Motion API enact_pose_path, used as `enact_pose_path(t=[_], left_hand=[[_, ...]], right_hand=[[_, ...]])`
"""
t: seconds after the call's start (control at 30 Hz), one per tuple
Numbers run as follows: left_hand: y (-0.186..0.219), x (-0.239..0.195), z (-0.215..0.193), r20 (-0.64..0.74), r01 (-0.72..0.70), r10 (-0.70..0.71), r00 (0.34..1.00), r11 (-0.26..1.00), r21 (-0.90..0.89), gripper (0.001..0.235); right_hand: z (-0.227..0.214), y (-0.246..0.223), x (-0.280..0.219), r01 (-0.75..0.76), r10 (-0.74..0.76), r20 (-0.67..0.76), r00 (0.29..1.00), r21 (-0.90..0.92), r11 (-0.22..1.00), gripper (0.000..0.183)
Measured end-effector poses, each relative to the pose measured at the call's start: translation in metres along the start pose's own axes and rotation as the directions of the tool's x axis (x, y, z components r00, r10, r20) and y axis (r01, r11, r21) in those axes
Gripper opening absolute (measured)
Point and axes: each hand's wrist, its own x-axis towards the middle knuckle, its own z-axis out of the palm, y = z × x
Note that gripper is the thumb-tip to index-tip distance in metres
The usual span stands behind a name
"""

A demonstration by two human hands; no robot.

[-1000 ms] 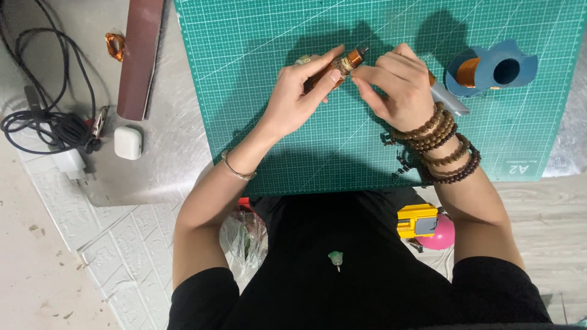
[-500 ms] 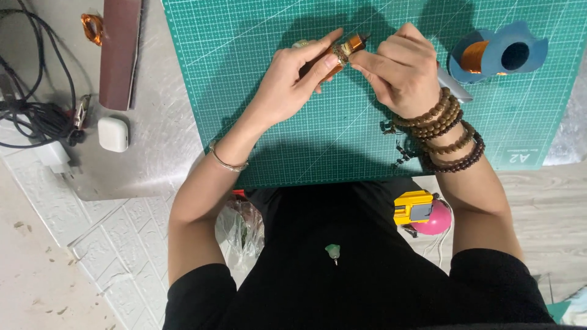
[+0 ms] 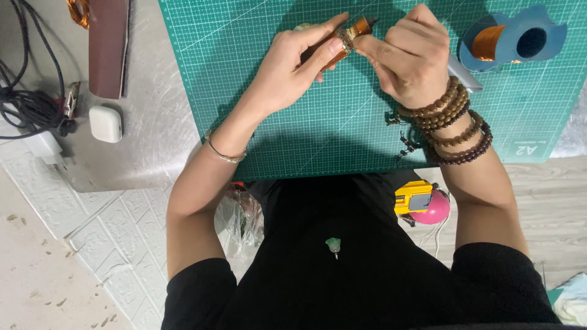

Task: The person winds copper wire around a cylindrical core using their hands. They adjust the wire and the core on a green cutting mat, briefly reach for a red object on the floor, and later pick up a smartphone to view the screen.

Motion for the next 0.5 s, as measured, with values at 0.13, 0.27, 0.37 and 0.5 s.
enact_pose_path(t=[0.13,0.27,0.37,0.5], left_hand=[[0.0,0.001,-0.002,0.013,0.004,-0.004,1.0,1.0,0.006,0.041],[0.002,0.001,-0.006,0.037,0.022,-0.022,0.999,1.0,0.015,0.041],[-0.001,0.003,-0.009,0.069,-0.001,0.0,0.998,1.0,0.016,0.04],[0.004,0.005,-0.012,0.098,0.034,-0.03,0.995,0.999,-0.034,0.041]], right_hand=[[0.001,0.005,-0.005,0.006,-0.006,0.005,1.0,0.03,1.0,0.022],[0.006,0.011,-0.013,0.0,0.001,-0.008,1.0,0.093,0.996,0.017],[0.005,0.016,-0.014,0.024,-0.026,0.011,1.0,0.129,0.991,0.016],[0.003,0.012,-0.011,0.015,-0.018,0.037,0.999,0.101,0.995,0.016]])
